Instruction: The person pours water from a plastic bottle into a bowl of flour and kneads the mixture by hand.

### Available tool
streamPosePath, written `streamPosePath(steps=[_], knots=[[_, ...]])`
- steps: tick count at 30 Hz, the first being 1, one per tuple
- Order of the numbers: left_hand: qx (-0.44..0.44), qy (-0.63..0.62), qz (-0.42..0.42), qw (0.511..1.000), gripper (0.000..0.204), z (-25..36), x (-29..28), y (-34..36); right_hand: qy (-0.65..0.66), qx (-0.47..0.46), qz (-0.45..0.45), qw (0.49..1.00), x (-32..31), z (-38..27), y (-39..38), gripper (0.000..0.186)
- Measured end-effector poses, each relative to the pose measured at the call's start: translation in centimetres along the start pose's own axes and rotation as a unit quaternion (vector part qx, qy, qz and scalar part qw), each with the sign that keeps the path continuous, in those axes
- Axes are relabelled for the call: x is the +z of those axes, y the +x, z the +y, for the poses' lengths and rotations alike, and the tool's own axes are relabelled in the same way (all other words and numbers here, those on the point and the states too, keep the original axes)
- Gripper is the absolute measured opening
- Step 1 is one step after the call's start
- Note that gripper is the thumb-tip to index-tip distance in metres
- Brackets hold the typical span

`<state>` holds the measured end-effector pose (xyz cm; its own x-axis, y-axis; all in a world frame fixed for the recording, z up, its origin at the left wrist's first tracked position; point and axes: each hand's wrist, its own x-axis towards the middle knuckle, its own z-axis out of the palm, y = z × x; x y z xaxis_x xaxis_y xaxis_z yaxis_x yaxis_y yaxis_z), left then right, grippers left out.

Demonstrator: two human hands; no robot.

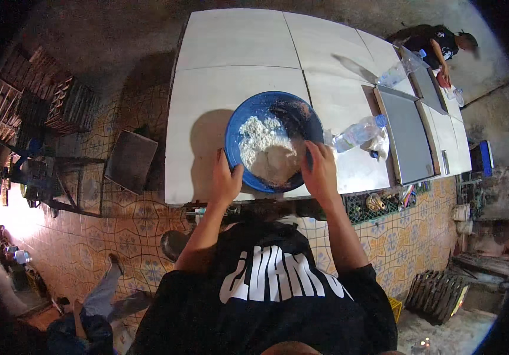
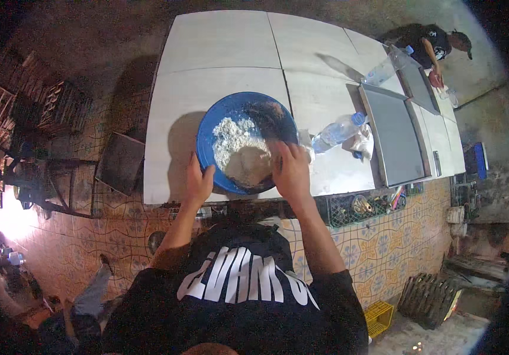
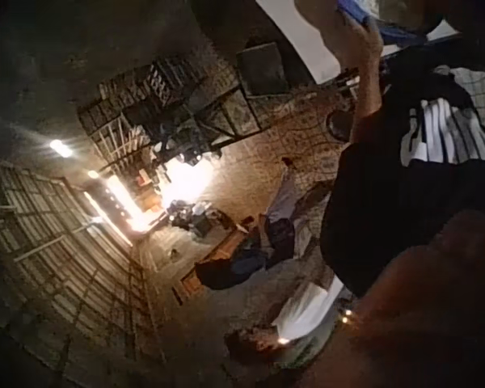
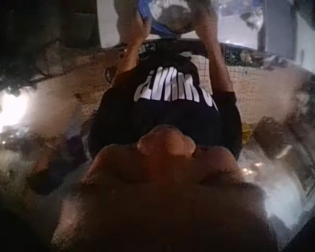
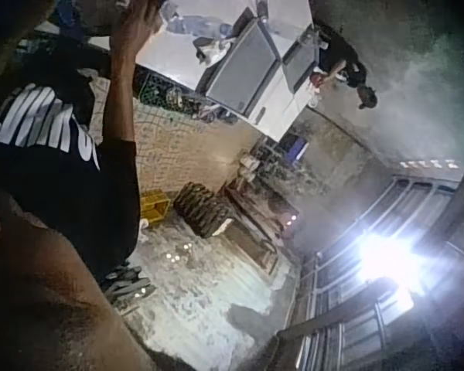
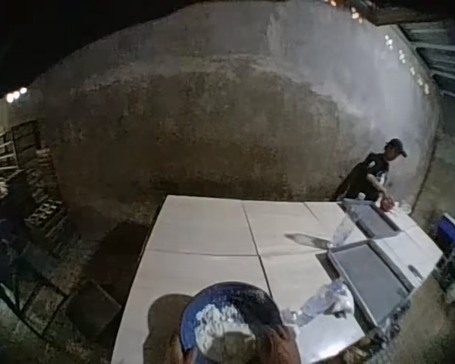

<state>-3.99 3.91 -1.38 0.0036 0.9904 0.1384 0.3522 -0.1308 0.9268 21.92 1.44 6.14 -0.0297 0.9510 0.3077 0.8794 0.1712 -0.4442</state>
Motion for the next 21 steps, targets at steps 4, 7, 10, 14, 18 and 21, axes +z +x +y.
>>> streamPosePath(steps=[4,7,10,14,18,21], knots=[[0.052,0.022,0.017,0.998,0.049,1.0,-0.1,-0.9,-0.017,-0.055,-0.027,0.998,1.5,-0.8,2.1,0.045],[0.084,0.045,0.020,0.995,0.052,1.3,-0.1,-1.0,-0.006,-0.075,-0.009,0.997,3.4,-1.4,4.1,0.048],[0.048,0.039,0.006,0.998,0.054,1.9,-0.3,-1.0,0.013,-0.100,-0.023,0.995,5.3,-1.4,6.0,0.053],[0.023,0.015,-0.026,0.999,0.057,2.8,-0.5,-0.8,-0.001,-0.131,-0.076,0.988,6.4,-3.5,7.2,0.056],[0.064,0.034,0.009,0.997,0.058,1.8,0.2,-0.9,-0.137,-0.197,-0.106,0.965,6.6,-4.8,6.7,0.043],[0.089,0.031,0.019,0.995,0.058,1.4,0.5,-0.5,-0.169,-0.231,-0.126,0.950,6.1,-4.9,5.3,0.022]])
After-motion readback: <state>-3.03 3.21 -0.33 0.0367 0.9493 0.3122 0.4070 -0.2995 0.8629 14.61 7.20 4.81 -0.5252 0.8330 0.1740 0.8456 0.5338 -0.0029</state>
